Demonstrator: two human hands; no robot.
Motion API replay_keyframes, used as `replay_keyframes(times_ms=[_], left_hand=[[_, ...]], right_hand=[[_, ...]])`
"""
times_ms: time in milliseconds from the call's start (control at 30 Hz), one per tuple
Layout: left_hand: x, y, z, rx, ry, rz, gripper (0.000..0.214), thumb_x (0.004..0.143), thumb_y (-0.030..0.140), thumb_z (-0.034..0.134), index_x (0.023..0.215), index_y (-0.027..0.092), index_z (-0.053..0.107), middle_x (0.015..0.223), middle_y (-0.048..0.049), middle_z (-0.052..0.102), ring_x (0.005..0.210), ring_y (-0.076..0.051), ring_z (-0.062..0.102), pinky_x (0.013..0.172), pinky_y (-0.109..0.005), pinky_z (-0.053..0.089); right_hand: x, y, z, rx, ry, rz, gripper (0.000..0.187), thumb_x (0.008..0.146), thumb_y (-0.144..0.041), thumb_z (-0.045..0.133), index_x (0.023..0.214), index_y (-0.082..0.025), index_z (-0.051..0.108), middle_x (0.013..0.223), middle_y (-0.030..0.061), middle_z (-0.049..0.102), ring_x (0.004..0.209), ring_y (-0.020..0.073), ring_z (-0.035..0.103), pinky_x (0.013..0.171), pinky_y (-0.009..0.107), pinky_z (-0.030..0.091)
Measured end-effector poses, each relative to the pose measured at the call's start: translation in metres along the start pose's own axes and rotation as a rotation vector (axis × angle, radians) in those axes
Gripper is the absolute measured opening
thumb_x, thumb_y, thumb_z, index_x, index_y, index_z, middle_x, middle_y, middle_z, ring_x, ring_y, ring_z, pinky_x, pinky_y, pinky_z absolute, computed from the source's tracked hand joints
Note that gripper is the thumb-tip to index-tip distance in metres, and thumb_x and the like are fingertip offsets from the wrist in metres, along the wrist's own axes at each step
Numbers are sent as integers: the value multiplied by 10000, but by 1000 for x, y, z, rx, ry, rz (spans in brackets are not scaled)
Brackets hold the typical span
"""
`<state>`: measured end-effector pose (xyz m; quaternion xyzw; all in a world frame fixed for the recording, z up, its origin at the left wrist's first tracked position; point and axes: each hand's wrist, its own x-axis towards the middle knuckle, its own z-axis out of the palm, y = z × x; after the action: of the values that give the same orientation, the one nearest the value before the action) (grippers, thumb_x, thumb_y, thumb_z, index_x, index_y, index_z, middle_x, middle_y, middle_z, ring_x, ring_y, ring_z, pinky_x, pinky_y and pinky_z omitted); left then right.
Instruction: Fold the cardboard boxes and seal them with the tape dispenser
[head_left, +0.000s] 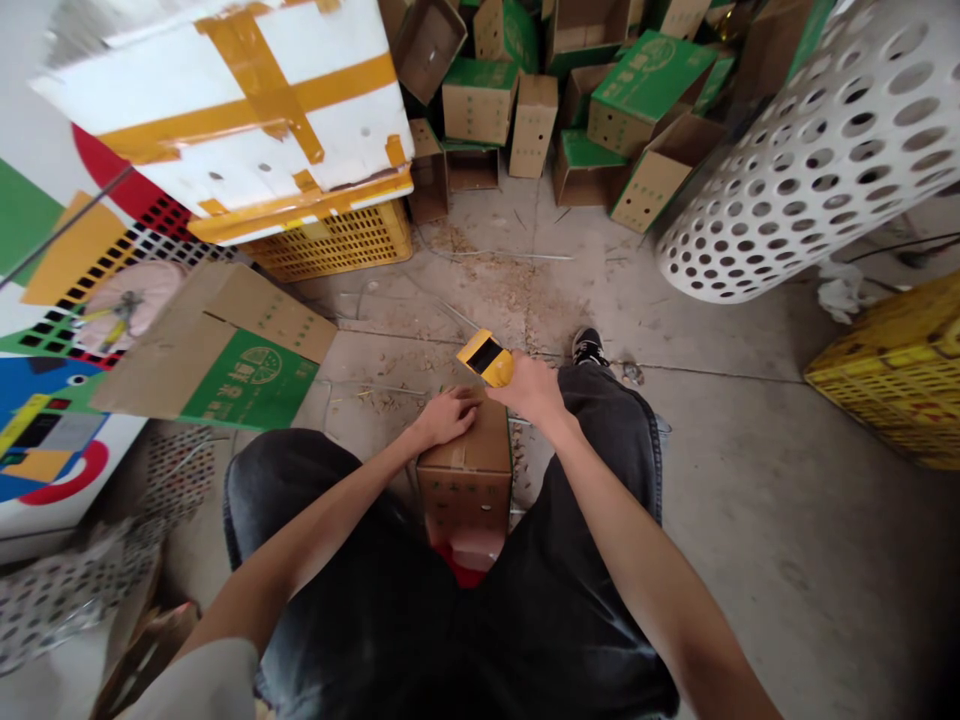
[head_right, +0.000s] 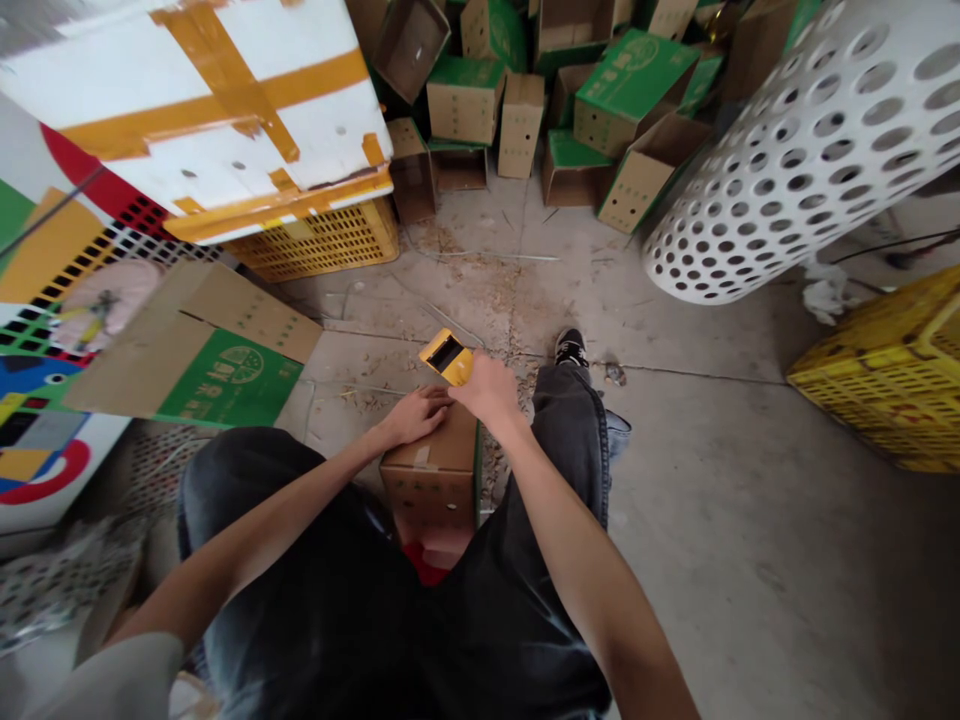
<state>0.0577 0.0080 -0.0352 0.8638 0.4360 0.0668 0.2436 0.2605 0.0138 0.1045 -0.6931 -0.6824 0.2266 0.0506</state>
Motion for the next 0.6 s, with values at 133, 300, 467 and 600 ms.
replay_keyframes(times_ms=[133,300,467,600], left_hand=[[0,1,0,-2,3,-16,391,978,312,461,1276,230,701,1385,-95,630,1294,-258,554,1129,-460,442],[1,1,0,-3,-2,-5,390,983,305,451,1266,222,706,1352,-96,646,1282,-251,561,1125,-432,448],[1,1,0,2,-3,2,409,991,292,427,1306,212,675,1361,-96,635,1287,-247,557,1132,-436,440],[1,1,0,45,6,-35,397,993,295,423,1293,203,667,1357,-109,626,1278,-253,564,1118,-428,451]], right_hand=[[0,0,0,-4,2,-4,520,737,-414,748,1168,-147,632,1048,159,756,981,320,725,769,344,522],[-1,0,0,-9,0,-5,516,737,-424,740,1162,-151,637,1039,160,756,977,321,727,761,339,516],[0,0,1,-13,5,-2,525,725,-426,744,1159,-150,635,1032,158,759,976,331,728,757,345,517],[0,0,2,-11,2,-10,520,728,-429,747,1150,-147,633,1037,162,759,976,329,728,761,350,523]])
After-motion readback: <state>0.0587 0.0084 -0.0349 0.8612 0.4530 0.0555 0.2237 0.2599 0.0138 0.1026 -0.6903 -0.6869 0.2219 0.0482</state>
